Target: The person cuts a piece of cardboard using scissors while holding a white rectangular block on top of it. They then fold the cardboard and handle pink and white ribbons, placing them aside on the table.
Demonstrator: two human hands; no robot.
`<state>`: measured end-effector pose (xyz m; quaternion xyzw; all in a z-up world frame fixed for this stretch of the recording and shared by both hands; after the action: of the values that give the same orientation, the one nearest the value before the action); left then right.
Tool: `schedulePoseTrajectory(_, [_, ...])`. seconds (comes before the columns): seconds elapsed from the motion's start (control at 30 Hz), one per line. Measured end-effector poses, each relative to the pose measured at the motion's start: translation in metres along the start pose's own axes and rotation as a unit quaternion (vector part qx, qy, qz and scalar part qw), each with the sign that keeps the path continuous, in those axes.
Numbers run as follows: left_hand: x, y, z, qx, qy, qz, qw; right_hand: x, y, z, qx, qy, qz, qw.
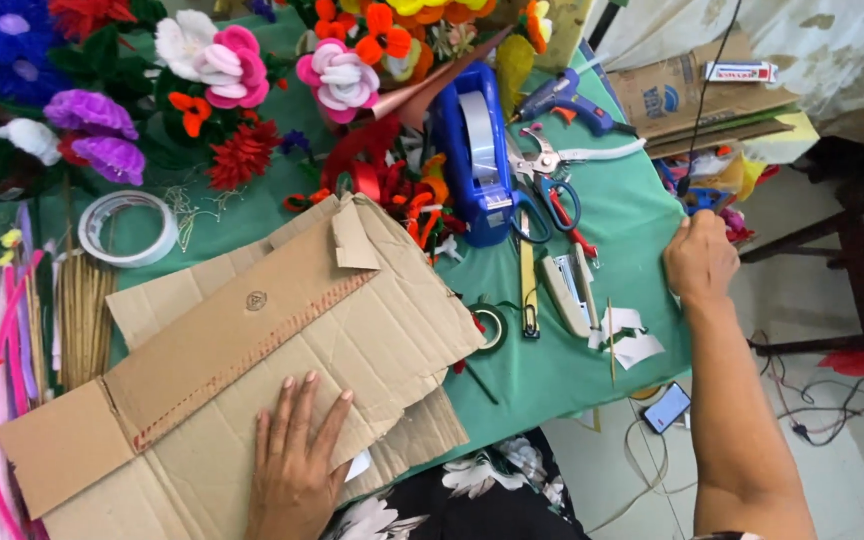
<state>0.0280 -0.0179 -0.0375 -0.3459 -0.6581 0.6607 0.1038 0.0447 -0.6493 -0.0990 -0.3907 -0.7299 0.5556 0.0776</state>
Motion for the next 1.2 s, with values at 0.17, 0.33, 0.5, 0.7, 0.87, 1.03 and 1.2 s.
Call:
schedulePoseTrajectory(0.17, [-0.001,-0.002,0.0,0.004,-0.006,0.004,1.0,-0.011,-0.004,0.011,0.05,-0.033,0.023,0.998])
schedulePoseTrajectory(0.33, [0.001,0.001,0.002,0.006,-0.004,0.003,1.0,-0.015,-0.004,0.022,0.074,-0.064,0.052,0.994])
schedulePoseTrajectory(0.5, [0.001,-0.001,0.002,0.003,-0.001,0.008,1.0,0.0,-0.027,0.002,0.057,-0.072,0.023,0.996])
schedulePoseTrajectory(0.7, [0.0,0.001,0.002,0.005,0.004,-0.013,1.0,0.061,-0.066,-0.084,-0.051,-0.217,0.03,0.974])
schedulePoseTrajectory(0.87, [0.001,0.002,0.002,0.002,0.0,0.005,1.0,0.074,-0.041,-0.104,0.032,-0.274,-0.07,0.959])
schedulePoseTrajectory(1.03, [0.001,0.002,0.002,0.009,-0.007,0.011,1.0,0.075,-0.047,-0.124,0.055,-0.31,-0.081,0.946])
schedulePoseTrajectory(1.2, [0.001,0.003,0.002,0.006,-0.014,0.011,1.0,0.079,-0.05,-0.147,0.098,-0.37,-0.053,0.922])
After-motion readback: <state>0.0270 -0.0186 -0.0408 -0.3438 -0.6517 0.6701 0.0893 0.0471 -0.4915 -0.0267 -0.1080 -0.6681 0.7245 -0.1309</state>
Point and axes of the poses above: each hand's wrist, its own x-axis away from the middle knuckle, its own y-axis out of the palm, z = x × y, the point moved 4 cm from there along -x, towards the middle knuckle, and after that the axes turned 8 degrees about -x, right-handed, at the moved point
